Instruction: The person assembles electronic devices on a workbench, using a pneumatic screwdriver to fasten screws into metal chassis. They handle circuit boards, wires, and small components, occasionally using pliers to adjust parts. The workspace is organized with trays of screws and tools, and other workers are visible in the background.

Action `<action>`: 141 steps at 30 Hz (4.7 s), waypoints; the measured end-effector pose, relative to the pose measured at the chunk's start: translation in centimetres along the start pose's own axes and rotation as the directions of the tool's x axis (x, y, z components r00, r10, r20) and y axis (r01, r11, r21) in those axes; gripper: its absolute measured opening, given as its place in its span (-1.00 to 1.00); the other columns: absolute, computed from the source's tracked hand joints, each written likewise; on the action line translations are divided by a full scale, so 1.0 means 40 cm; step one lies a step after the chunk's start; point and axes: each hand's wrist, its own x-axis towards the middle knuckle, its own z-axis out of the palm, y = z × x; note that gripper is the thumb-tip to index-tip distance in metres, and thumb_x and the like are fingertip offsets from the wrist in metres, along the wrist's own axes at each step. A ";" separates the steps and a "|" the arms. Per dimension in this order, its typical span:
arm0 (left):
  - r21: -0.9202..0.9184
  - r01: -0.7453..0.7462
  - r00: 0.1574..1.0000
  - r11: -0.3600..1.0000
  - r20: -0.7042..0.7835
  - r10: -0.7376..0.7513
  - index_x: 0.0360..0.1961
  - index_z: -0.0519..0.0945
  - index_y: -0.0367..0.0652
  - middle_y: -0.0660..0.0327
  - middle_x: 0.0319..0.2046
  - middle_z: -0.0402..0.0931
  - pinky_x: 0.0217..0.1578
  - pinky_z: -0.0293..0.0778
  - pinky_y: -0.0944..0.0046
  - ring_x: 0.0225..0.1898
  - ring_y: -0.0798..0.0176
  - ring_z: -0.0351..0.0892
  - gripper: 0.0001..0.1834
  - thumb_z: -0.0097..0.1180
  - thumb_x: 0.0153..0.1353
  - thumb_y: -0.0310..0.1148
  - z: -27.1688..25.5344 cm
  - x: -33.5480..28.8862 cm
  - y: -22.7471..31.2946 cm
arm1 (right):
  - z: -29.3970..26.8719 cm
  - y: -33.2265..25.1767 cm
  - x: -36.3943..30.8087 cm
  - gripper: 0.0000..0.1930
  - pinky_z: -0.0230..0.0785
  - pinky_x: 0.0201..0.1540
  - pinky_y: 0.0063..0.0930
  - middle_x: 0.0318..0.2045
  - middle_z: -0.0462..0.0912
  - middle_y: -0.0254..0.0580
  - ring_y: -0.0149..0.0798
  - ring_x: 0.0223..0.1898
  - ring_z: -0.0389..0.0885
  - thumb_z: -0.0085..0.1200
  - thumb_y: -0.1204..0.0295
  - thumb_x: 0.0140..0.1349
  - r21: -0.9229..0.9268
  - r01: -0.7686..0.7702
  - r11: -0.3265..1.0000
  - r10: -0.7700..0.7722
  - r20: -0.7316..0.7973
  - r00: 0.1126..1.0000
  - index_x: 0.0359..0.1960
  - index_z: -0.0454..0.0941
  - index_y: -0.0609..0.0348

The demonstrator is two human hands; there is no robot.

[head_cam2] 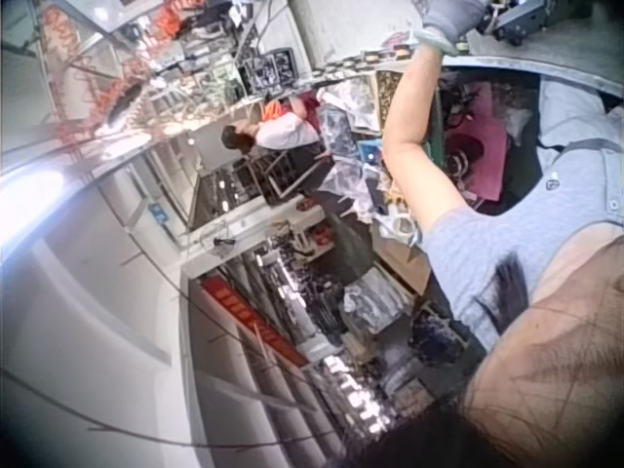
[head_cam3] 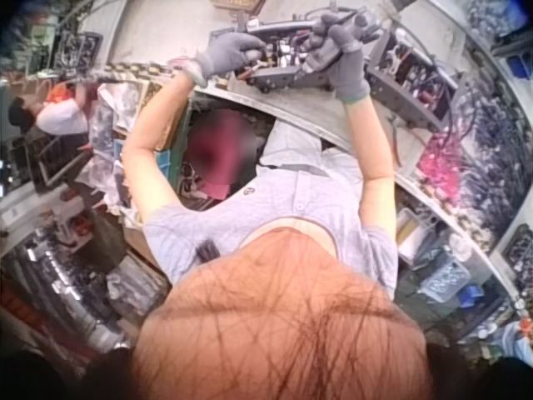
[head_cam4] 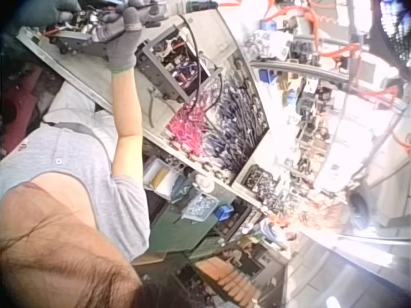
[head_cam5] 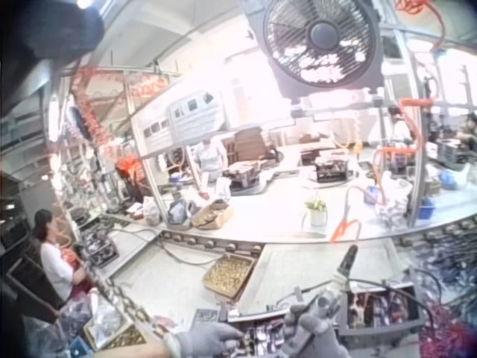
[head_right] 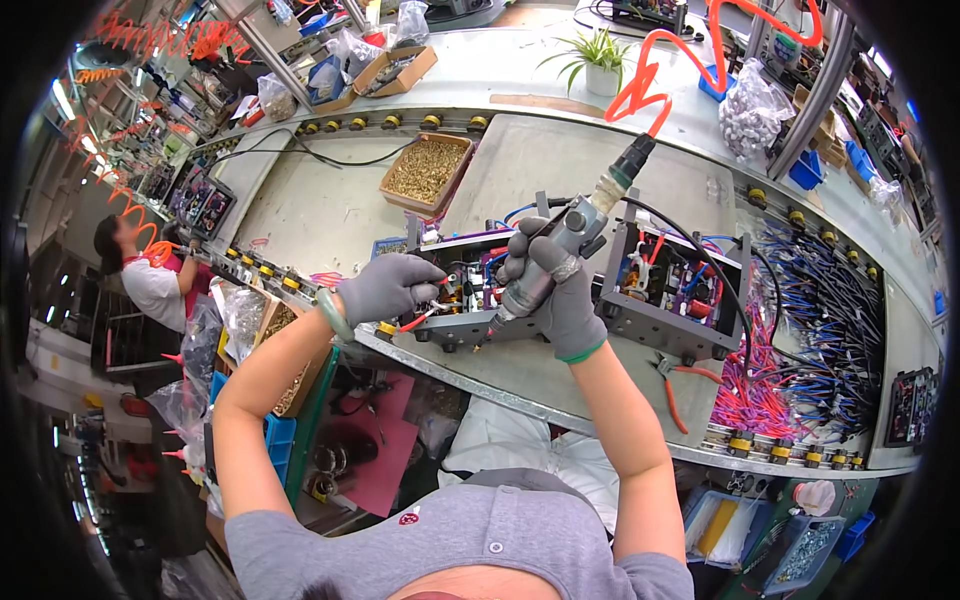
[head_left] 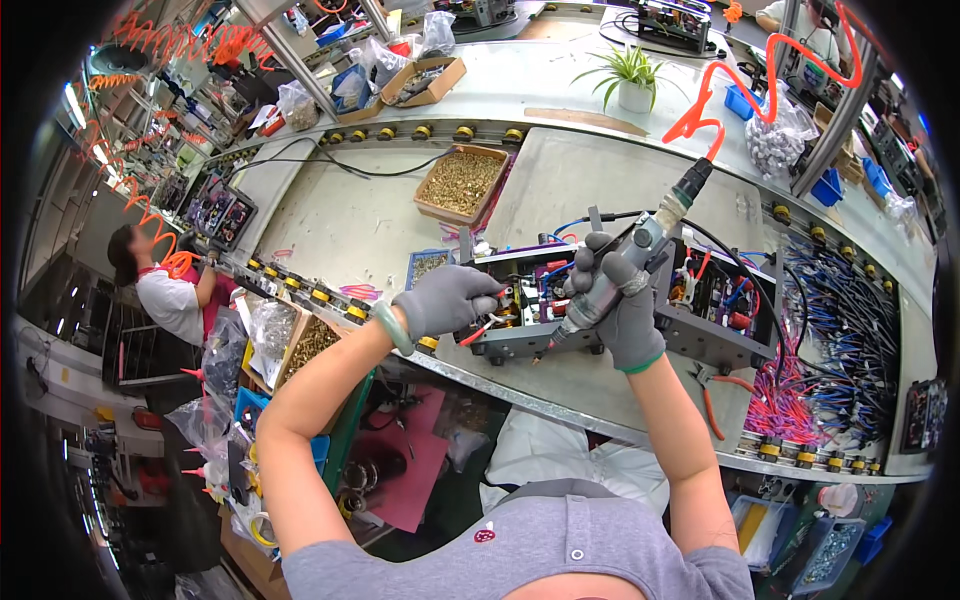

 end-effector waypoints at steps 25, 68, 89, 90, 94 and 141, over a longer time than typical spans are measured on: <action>0.337 0.091 0.996 0.937 -0.053 -0.078 -0.28 0.63 -0.07 0.05 -0.35 0.61 -0.22 0.50 0.00 -0.25 -0.06 0.61 -0.77 0.03 0.26 -0.19 0.039 0.112 0.036 | 0.109 -0.057 0.003 -0.58 0.44 -0.24 -0.34 -0.28 0.47 -0.31 -0.39 -0.37 0.46 0.26 0.27 0.09 -0.147 0.331 0.932 -0.318 0.102 0.943 -0.02 0.45 0.05; -0.969 -0.096 0.883 -0.226 0.021 -0.468 0.00 0.49 -0.28 0.36 -0.51 0.35 -0.70 0.03 0.54 -0.65 0.55 0.14 -0.66 -0.09 0.43 -0.21 0.414 -0.226 0.149 | 0.260 -0.021 0.003 -0.57 0.39 -0.43 -0.50 -0.30 0.43 -0.33 -0.39 -0.38 0.46 0.23 0.56 0.07 -0.467 0.221 0.856 -0.143 0.198 0.970 -0.01 0.40 0.04; -0.832 -0.182 0.952 -0.524 -0.016 -0.305 -0.14 0.55 -0.15 0.40 -0.56 0.39 -0.76 0.10 0.56 -0.66 0.55 0.23 -0.61 -0.07 0.42 -0.02 0.378 -0.104 0.331 | 0.160 -0.023 -0.223 -0.46 0.44 -0.47 -0.42 -0.26 0.47 -0.24 -0.29 -0.37 0.49 0.30 0.20 0.13 -0.322 0.543 0.775 -0.480 0.259 0.838 0.09 0.36 0.08; -0.923 -0.244 0.869 -0.297 -0.072 -0.490 -0.14 0.55 -0.16 0.39 -0.55 0.41 -0.75 0.11 0.56 -0.64 0.56 0.25 -0.60 -0.06 0.42 -0.02 0.366 -0.106 0.357 | 0.205 -0.013 -0.252 -0.43 0.45 -0.41 -0.43 -0.22 0.47 -0.29 -0.32 -0.31 0.49 0.28 0.17 0.14 -0.402 0.514 0.758 -0.543 0.049 0.838 0.13 0.34 0.05; -0.929 -0.278 0.852 -0.244 -0.122 -0.508 -0.13 0.55 -0.19 0.36 -0.52 0.45 -0.72 0.11 0.55 -0.62 0.59 0.29 -0.54 -0.06 0.40 0.05 0.350 -0.106 0.356 | 0.224 -0.006 -0.247 -0.43 0.46 -0.18 -0.39 -0.17 0.48 -0.29 -0.35 -0.24 0.50 0.28 0.17 0.16 -0.374 0.524 0.765 -0.591 -0.084 0.802 0.14 0.33 0.04; 0.445 0.034 0.937 0.895 0.296 -0.183 -0.36 0.69 -0.07 0.06 -0.41 0.64 -0.26 0.54 0.00 -0.28 -0.04 0.67 -0.72 0.12 0.14 -0.11 -0.036 0.074 0.130 | 0.174 -0.040 -0.115 -0.49 0.51 -0.35 -0.40 -0.19 0.50 -0.27 -0.34 -0.28 0.53 0.28 0.32 0.16 -0.313 0.483 0.818 -0.496 0.041 0.867 0.11 0.36 0.02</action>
